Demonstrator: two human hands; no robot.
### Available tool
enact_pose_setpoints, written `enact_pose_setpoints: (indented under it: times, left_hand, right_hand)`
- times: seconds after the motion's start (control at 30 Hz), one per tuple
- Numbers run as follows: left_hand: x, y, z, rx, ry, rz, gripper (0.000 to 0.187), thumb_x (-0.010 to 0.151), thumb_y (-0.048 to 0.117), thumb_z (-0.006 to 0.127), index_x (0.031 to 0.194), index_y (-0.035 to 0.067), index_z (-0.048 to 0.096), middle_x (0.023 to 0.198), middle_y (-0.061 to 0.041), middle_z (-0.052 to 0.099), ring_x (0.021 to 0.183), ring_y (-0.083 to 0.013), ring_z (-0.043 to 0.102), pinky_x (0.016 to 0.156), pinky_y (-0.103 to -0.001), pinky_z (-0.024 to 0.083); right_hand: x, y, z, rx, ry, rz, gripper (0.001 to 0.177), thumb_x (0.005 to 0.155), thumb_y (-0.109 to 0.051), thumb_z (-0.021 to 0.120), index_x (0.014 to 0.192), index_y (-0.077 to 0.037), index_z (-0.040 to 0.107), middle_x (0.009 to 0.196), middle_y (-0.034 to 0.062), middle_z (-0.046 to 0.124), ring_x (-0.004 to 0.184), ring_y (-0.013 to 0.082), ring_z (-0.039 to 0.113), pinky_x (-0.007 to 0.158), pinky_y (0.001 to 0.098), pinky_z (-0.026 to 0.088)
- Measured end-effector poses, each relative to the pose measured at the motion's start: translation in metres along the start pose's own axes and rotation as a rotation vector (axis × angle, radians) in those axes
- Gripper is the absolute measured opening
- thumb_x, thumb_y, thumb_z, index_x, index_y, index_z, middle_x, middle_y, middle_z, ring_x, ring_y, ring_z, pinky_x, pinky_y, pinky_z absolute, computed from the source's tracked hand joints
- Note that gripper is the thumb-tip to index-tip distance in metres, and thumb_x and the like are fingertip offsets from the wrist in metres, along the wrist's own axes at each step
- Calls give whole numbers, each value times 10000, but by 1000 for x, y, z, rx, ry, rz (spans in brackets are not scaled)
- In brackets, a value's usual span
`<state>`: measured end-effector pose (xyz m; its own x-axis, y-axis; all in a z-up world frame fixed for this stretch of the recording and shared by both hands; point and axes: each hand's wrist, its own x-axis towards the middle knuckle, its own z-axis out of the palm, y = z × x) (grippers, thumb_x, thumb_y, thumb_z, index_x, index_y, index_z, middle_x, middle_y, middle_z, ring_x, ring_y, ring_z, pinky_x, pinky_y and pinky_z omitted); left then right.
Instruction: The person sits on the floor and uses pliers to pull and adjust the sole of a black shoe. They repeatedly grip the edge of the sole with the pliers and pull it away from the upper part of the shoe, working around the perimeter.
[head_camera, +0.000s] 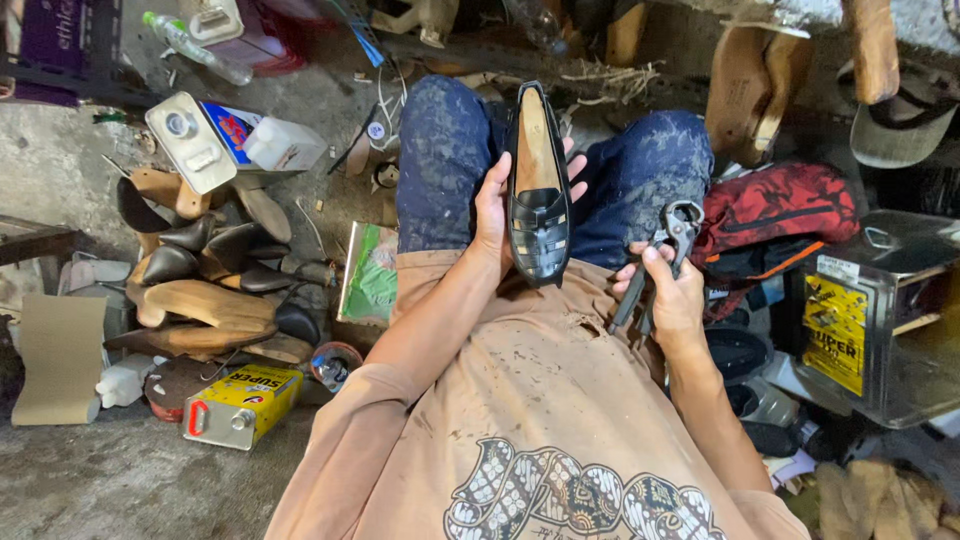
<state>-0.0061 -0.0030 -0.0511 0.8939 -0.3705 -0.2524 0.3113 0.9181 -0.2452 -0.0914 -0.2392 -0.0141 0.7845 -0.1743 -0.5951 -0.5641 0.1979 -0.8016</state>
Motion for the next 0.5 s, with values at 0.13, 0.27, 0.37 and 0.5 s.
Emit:
enact_pose_setpoints:
  times: [0.13, 0.27, 0.37, 0.5]
  left_hand:
    - [-3, -1, -2, 3, 9, -5, 593, 1039, 392, 614, 1502, 40, 496, 1583, -201, 421, 1479, -438, 378, 1233, -635, 304]
    - [-3, 0, -2, 8, -19, -11, 580, 1049, 388, 611, 1498, 40, 499, 1573, -198, 439, 1478, -435, 387, 1241, -634, 298]
    - [-2, 0, -2, 8, -19, -20, 575, 1048, 384, 613, 1497, 44, 499, 1570, -194, 445, 1475, -432, 397, 1242, -635, 299]
    - [-3, 1, -3, 30, 18, -36, 591, 1048, 399, 632, 1497, 42, 493, 1567, -176, 455, 1465, -410, 422, 1246, -619, 297]
  right_hand:
    - [-8, -10, 4, -15, 22, -6, 274, 1024, -201, 632, 1154, 39, 661, 797, 249, 692, 647, 279, 743, 611, 429, 635]
    - [-5, -5, -1, 0, 15, -14, 275, 1030, -204, 629, 1154, 40, 655, 795, 254, 688, 650, 283, 746, 611, 429, 641]
    - [-6, -7, 2, 17, 12, -16, 275, 1030, -200, 629, 1155, 44, 651, 794, 253, 689, 650, 283, 748, 604, 429, 645]
    - [-8, -14, 7, 26, -5, -31, 255, 1034, -168, 623, 1138, 63, 656, 778, 236, 694, 638, 265, 748, 578, 396, 651]
